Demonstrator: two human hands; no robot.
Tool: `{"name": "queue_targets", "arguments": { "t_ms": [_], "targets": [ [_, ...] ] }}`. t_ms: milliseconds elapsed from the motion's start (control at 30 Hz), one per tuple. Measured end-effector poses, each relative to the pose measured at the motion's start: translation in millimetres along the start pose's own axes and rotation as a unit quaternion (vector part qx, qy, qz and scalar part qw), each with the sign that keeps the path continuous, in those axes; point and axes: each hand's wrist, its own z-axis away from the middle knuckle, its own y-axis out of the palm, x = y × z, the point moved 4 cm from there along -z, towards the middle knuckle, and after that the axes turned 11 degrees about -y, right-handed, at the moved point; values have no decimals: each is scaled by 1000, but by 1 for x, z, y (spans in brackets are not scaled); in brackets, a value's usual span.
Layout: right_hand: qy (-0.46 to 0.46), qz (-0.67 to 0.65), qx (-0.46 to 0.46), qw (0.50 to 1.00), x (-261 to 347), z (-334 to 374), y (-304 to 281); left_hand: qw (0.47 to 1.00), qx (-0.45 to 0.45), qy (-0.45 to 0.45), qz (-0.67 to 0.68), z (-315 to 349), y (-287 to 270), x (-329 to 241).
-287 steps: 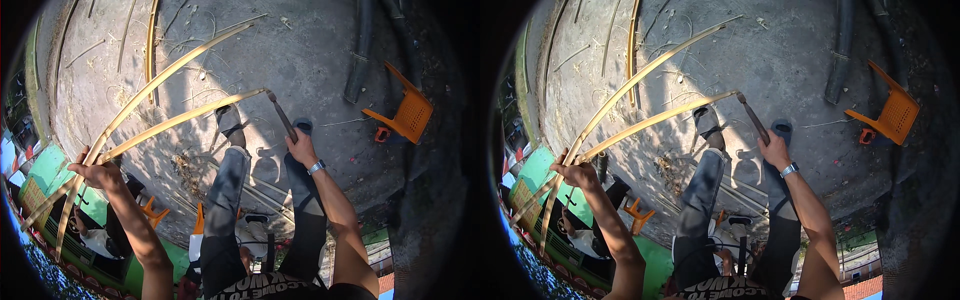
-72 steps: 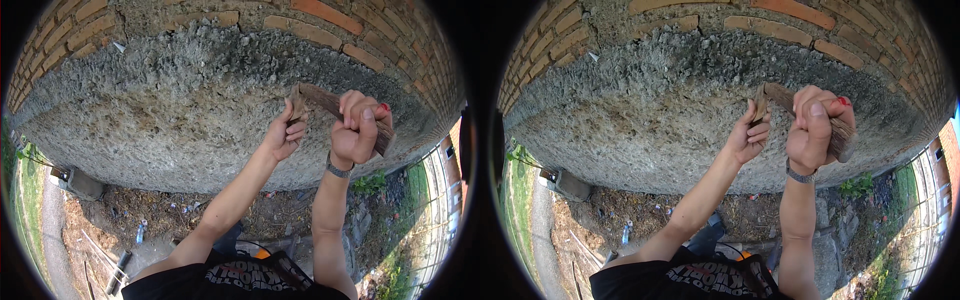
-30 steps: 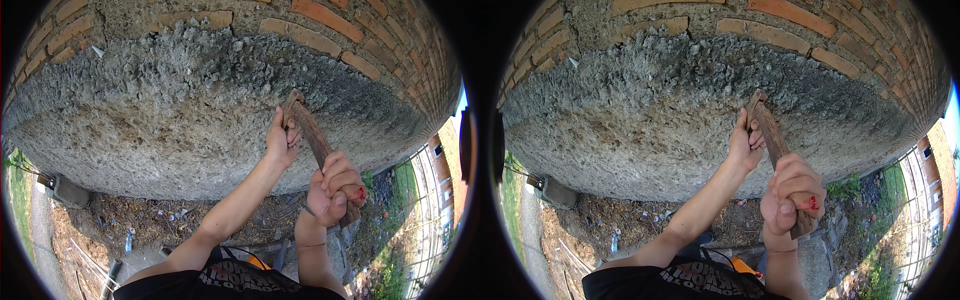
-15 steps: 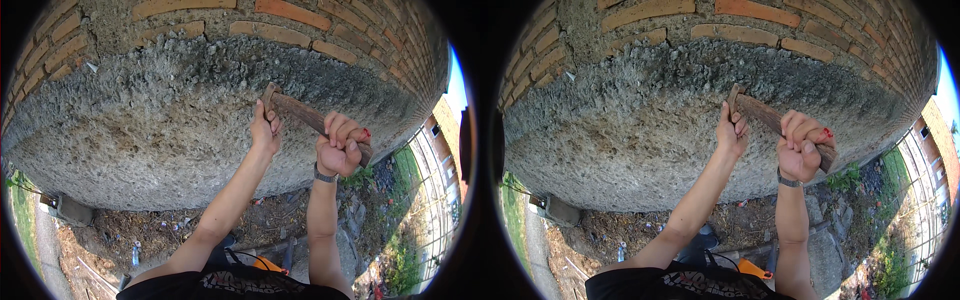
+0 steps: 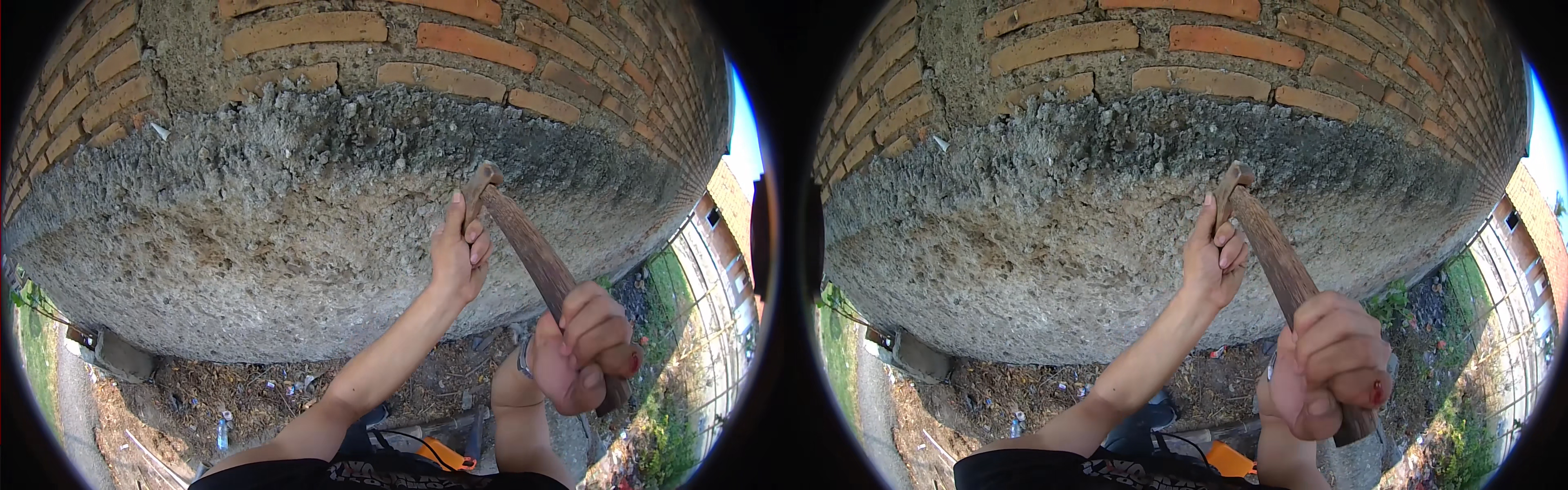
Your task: The person uses a hatchet to split and shave strips of bamboo and then uses a hand saw to cut through a thick bamboo pole.
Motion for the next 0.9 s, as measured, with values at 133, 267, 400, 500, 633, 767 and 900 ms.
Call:
{"name": "queue_targets", "arguments": {
  "t_ms": [133, 267, 400, 500, 633, 767, 900],
  "targets": [
    [12, -26, -80, 996, -92, 17, 8, 994, -71, 2, 89, -41, -55, -7],
    [31, -100, -92, 990, -103, 12, -24, 998, -60, 28, 15, -34, -56, -5],
    [29, -44, -56, 997, -81, 18, -3, 995, -61, 19, 72, -32, -58, -3],
    [20, 17, -31, 999, -23, 8, 2, 997, 37, -34, 53, -15, -36, 11],
    [-34, 79, 101, 991, -74, 36, 11, 996, 23, -58, 70, -18, -59, 8],
    [-79, 77, 65, 992, -79, 30, 13, 993, -7, -41, 114, -34, -63, 10],
    [32, -84, -51, 995, -100, 8, -33, 988, 27, -5, 151, -51, -69, 9]
  ]
}}
